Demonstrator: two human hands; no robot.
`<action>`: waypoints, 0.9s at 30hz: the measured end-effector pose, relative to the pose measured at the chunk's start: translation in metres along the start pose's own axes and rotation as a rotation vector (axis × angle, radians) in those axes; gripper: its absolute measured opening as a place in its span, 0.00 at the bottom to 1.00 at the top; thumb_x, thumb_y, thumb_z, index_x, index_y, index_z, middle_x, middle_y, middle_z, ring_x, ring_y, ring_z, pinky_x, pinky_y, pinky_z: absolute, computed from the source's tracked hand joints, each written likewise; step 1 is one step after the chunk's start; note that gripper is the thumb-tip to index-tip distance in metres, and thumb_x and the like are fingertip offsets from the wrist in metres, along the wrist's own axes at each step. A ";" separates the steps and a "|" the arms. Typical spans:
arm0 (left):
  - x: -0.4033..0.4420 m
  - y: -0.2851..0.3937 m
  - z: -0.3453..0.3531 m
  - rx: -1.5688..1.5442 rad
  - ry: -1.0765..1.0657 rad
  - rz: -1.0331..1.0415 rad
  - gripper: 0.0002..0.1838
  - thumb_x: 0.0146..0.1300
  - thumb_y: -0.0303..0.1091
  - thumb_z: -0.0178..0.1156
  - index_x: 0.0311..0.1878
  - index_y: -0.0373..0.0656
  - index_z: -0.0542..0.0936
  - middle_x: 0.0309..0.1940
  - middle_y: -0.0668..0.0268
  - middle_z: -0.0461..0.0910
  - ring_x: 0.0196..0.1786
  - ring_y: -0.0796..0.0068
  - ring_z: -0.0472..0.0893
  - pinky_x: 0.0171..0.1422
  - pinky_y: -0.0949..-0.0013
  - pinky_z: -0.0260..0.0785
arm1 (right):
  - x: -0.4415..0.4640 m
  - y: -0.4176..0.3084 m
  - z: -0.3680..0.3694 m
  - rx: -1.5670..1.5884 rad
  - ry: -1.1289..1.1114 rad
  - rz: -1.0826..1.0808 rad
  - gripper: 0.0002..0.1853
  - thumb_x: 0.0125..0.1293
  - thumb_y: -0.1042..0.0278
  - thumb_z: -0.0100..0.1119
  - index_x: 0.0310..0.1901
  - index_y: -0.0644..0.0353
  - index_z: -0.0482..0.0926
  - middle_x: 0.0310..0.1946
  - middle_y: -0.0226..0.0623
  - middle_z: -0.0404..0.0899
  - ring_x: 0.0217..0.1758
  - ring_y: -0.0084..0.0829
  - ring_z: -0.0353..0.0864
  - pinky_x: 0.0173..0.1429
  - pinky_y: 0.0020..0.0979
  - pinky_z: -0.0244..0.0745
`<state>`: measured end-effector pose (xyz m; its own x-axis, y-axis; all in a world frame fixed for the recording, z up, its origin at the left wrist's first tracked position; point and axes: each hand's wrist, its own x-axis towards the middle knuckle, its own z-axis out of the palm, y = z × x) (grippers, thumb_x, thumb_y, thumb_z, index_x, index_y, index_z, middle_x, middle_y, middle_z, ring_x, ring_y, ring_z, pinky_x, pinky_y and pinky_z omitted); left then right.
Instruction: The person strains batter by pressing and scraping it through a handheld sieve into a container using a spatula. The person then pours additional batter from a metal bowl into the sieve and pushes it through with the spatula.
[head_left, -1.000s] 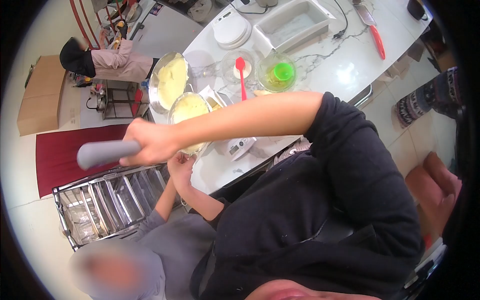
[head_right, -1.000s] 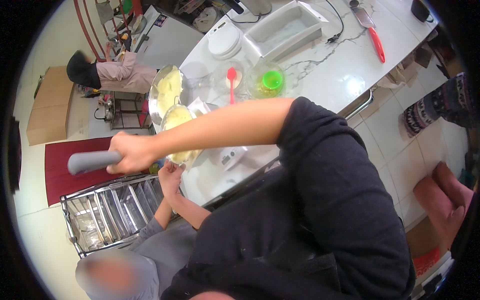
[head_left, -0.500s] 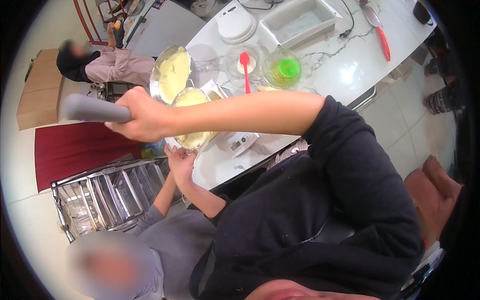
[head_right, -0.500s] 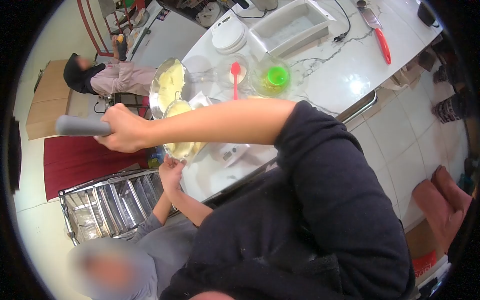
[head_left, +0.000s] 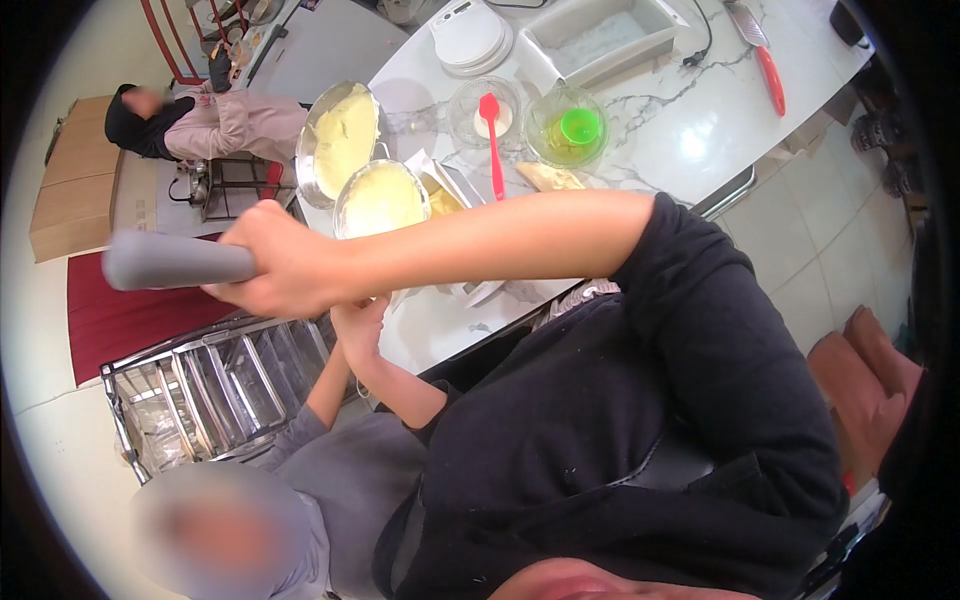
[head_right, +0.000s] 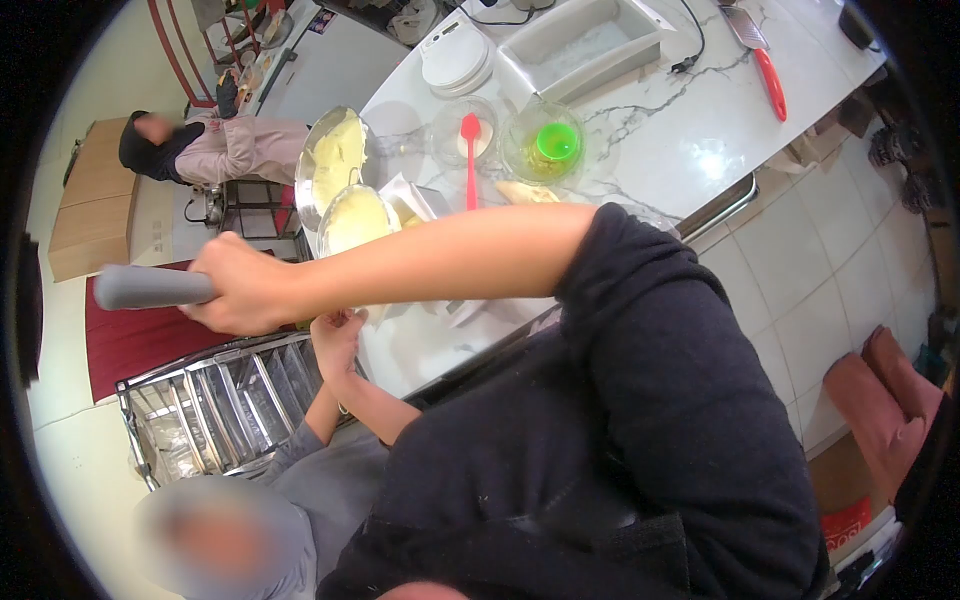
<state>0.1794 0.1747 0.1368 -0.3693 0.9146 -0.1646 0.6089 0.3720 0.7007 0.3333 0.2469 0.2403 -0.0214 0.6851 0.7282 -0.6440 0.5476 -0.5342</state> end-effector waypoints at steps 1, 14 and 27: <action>0.000 0.001 -0.002 0.049 -0.006 -0.025 0.09 0.40 0.27 0.63 0.17 0.38 0.71 0.10 0.71 0.65 0.25 0.80 0.69 0.41 0.71 0.63 | -0.002 0.005 -0.004 0.018 0.006 0.072 0.12 0.50 0.72 0.54 0.15 0.68 0.67 0.07 0.41 0.61 0.11 0.23 0.60 0.19 0.28 0.59; 0.007 -0.025 -0.012 -0.112 -0.115 0.068 0.08 0.47 0.17 0.57 0.32 0.33 0.73 0.18 0.75 0.68 0.14 0.91 0.59 0.15 0.84 0.46 | 0.008 0.012 -0.031 0.050 -0.261 0.103 0.14 0.50 0.69 0.55 0.14 0.68 0.67 0.07 0.40 0.63 0.11 0.30 0.60 0.19 0.30 0.58; -0.003 -0.018 -0.014 -0.158 -0.054 0.029 0.04 0.48 0.20 0.57 0.29 0.34 0.74 0.16 0.76 0.68 0.14 0.91 0.60 0.17 0.83 0.47 | 0.018 -0.001 -0.035 -0.007 -0.184 -0.096 0.13 0.49 0.72 0.55 0.12 0.68 0.67 0.07 0.39 0.64 0.10 0.26 0.62 0.18 0.28 0.59</action>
<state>0.1598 0.1631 0.1338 -0.3122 0.9334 -0.1766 0.4993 0.3194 0.8054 0.3608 0.2755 0.2387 -0.0998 0.5304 0.8418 -0.6445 0.6101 -0.4608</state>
